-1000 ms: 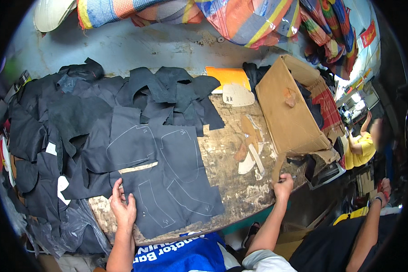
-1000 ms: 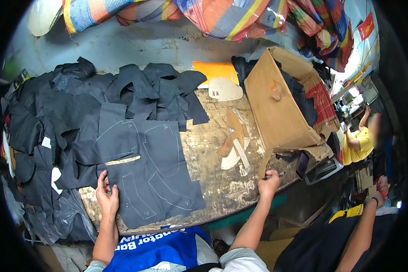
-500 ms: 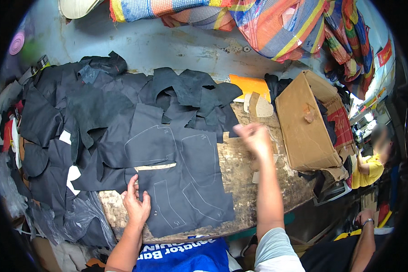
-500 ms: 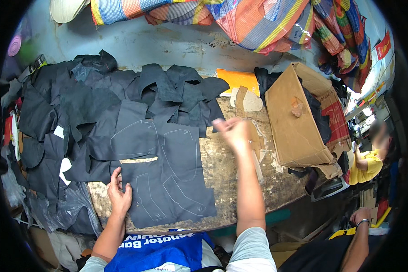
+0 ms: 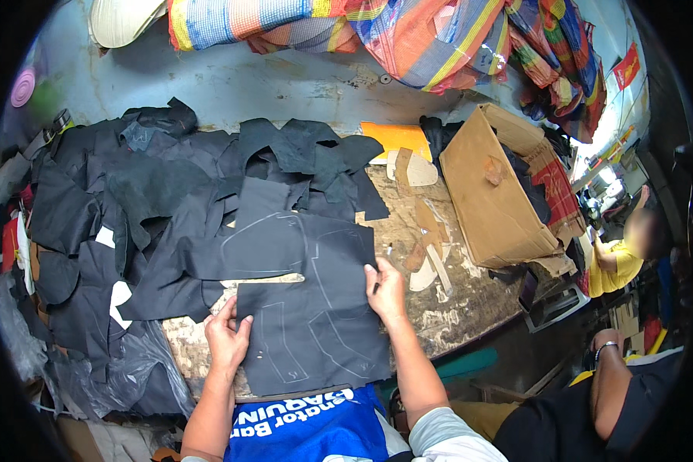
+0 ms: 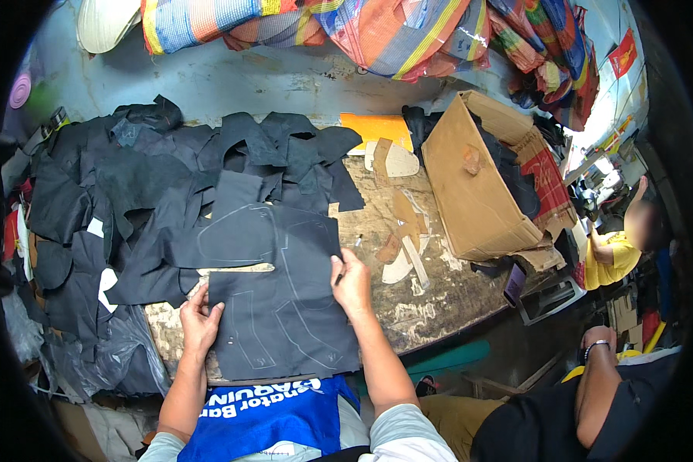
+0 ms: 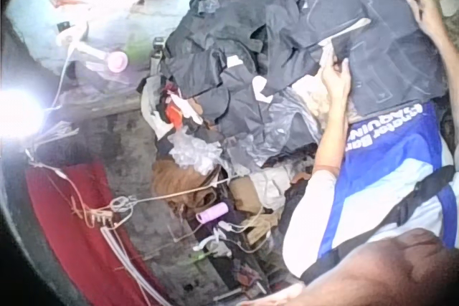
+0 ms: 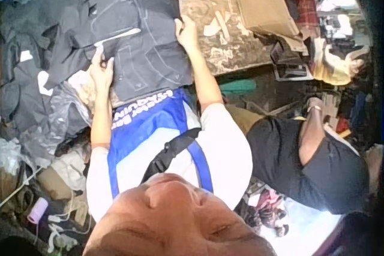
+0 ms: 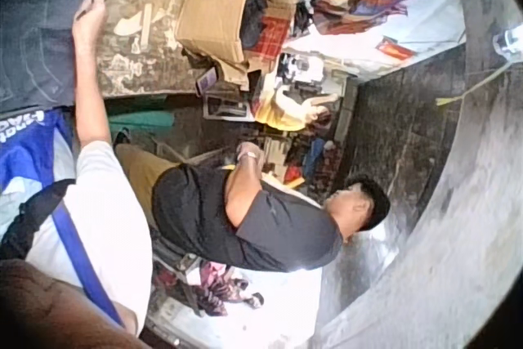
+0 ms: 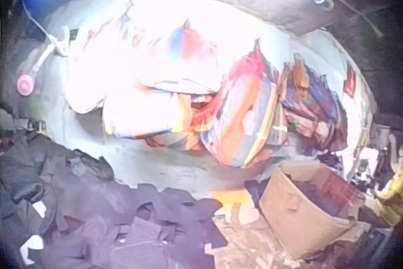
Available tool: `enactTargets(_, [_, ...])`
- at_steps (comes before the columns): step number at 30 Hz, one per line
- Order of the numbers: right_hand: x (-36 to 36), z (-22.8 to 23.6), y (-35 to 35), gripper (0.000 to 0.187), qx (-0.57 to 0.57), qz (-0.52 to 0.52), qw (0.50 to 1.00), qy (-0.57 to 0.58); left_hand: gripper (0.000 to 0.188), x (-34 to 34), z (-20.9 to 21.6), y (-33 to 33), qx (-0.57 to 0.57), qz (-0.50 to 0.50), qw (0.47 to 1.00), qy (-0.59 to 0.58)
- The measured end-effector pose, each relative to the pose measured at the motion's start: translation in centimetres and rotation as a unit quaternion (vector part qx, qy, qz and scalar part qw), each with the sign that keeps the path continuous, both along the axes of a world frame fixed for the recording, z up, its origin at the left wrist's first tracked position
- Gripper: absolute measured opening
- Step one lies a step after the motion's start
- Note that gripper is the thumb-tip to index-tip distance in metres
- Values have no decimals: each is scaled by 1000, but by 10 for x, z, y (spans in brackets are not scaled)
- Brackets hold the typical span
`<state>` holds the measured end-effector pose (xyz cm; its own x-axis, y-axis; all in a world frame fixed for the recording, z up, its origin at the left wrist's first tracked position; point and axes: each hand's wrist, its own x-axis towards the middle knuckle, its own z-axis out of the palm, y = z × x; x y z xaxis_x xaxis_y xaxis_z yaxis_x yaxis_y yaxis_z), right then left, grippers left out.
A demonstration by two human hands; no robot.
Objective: The person lays out black fabric pieces on a work table, places cardboard templates on them, and traces outlines with a pen. They handle multiple fabric pieces and templates, moving them aside and stacking marked pieces as they work.
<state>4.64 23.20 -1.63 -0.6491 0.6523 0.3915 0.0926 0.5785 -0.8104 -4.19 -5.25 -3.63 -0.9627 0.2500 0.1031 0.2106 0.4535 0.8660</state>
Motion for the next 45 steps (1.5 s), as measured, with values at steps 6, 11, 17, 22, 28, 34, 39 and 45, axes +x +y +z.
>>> enactTargets(6, [28, -23, 27, 16, -36, 18, 998, -44, 44, -1, 17, 9, -111, -90, 990, 14])
enactTargets(11, [28, -27, 20, 20, -57, -5, 998, -10, 45, -45, 31, 7, -111, -49, 984, 127])
enactTargets(17, [25, -4, 25, 23, 82, -60, 987, -125, 89, -116, 43, 3, -361, 63, 915, 166])
enactTargets(22, [25, -4, 1, 53, 204, -136, 917, -314, 76, -135, 38, 0, -345, -3, 933, 106])
enactTargets(28, [33, -15, 9, 63, 243, -117, 937, -222, 42, -121, 35, -2, -189, -52, 976, 98])
enactTargets(34, [37, -13, 49, 69, 239, -48, 946, -213, 55, -94, 47, -17, -61, -96, 989, -95])
enactTargets(39, [58, 13, 53, 78, 105, 24, 978, -182, 83, -84, 56, -22, -199, -49, 978, 34])
enactTargets(45, [79, 51, 44, 55, 125, 140, 955, -231, 101, -40, 61, 3, -235, -199, 914, 265])
